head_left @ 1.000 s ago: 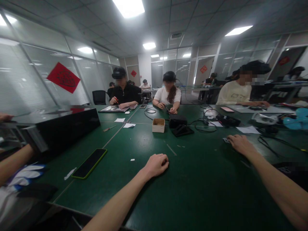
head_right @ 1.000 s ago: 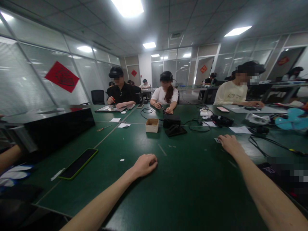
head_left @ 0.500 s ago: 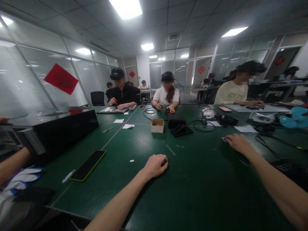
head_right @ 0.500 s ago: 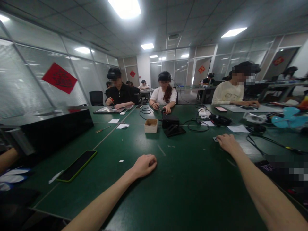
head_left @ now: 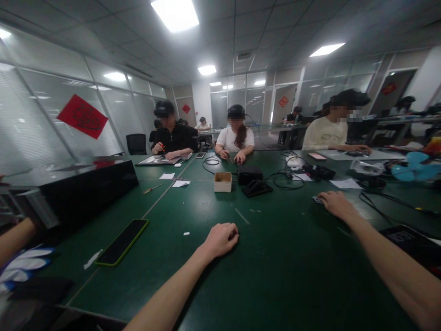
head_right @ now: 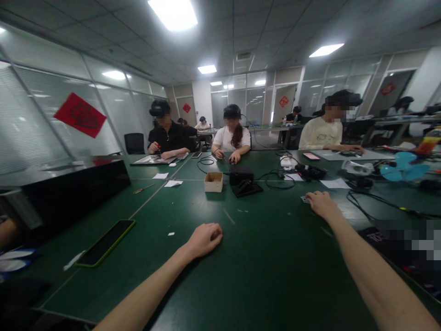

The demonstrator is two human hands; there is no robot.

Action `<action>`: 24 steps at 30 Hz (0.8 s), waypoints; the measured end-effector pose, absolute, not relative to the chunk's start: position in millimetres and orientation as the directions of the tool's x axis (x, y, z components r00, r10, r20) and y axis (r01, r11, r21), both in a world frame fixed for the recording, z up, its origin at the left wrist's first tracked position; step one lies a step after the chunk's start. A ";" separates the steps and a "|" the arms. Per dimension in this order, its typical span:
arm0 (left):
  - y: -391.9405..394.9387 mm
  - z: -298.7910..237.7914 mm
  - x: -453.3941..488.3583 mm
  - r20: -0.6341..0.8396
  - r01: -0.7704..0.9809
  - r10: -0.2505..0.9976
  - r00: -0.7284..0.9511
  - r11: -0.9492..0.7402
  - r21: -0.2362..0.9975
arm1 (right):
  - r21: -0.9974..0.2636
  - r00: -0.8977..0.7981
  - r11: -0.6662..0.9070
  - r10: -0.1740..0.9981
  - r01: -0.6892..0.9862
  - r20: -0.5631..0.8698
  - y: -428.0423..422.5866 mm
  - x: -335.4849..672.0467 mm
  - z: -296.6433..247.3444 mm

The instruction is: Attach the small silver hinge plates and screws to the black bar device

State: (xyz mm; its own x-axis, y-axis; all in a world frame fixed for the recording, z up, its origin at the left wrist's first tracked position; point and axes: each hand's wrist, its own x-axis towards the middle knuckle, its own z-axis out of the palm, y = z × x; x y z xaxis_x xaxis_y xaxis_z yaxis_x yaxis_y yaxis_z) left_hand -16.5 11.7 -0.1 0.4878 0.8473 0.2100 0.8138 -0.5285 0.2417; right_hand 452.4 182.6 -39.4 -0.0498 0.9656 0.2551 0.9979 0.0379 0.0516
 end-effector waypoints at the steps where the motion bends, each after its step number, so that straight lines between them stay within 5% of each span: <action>1: 11.8 -0.3 -16.6 0.212 0.814 0.847 0.487 -0.529 0.241 | 0.055 -0.053 0.040 0.968 0.998 0.245 182.7 452.6 -38.8; 13: 10.8 3.4 -15.5 0.187 0.825 0.858 0.479 -0.513 0.239 | 0.088 -0.060 0.041 0.971 0.995 0.232 166.2 437.6 -20.6; 24: 10.4 3.6 -16.4 0.193 0.822 0.850 0.490 -0.524 0.223 | 0.200 -0.292 0.248 0.927 0.948 0.234 157.4 426.8 -9.1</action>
